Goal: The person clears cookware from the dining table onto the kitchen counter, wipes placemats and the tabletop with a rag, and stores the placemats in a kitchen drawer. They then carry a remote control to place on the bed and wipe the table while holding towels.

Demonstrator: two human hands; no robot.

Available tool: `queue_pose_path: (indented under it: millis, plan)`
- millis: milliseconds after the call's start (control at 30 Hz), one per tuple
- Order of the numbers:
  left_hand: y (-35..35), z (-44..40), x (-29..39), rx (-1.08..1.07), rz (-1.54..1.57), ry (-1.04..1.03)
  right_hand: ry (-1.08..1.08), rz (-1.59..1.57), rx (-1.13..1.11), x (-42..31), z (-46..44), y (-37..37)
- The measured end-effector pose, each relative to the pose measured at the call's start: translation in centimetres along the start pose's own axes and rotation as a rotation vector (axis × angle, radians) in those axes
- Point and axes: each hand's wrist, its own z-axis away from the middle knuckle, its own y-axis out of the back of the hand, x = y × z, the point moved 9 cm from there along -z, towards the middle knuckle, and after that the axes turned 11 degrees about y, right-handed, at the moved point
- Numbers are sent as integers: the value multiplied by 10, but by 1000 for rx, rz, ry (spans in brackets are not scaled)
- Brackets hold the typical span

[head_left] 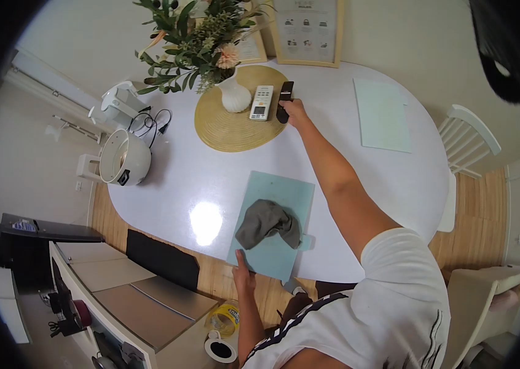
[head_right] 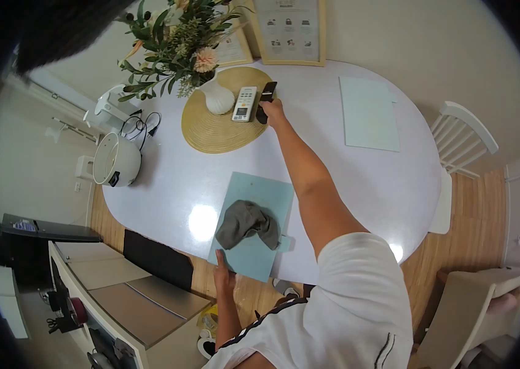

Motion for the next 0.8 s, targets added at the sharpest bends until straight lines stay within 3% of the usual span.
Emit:
queue_pose_path:
  millis: [67,100,167,200,233,300,367,433,567,633,800]
  plan:
    - [-15,19,27,20,-405,-60,75,-164,-84,-28,38,13]
    - [-13,14,30,-4,-414,-58,153,-324,-184,-51,64,15]
    - [-9,3,24,-101,-541,29,263,-331,-238,-95,132,32]
    - [-12,8,34,-65,-753,-15,310,-318,-231,-113,169,43]
    - [-28,22,44,-107,-776,-20,358,-301,-220,-131,209,55]
    - [-84,66,73,-141,-1381,-381,357,-265,-196,-160,296,73]
    - [-161,111,57,-681,-910,-415,409,-224,-125,-175,375,92]
    - [-232,228,33,-1192,-398,-258,481,-74,38,-180,451,119]
    - [-261,334,-77,-1563,-699,-48,578,-2,307,-188,584,186]
    - [-245,363,-133,-1656,-876,38,675,107,448,-210,653,217]
    - [-203,452,-249,-1908,-1011,341,905,-40,935,-235,811,318]
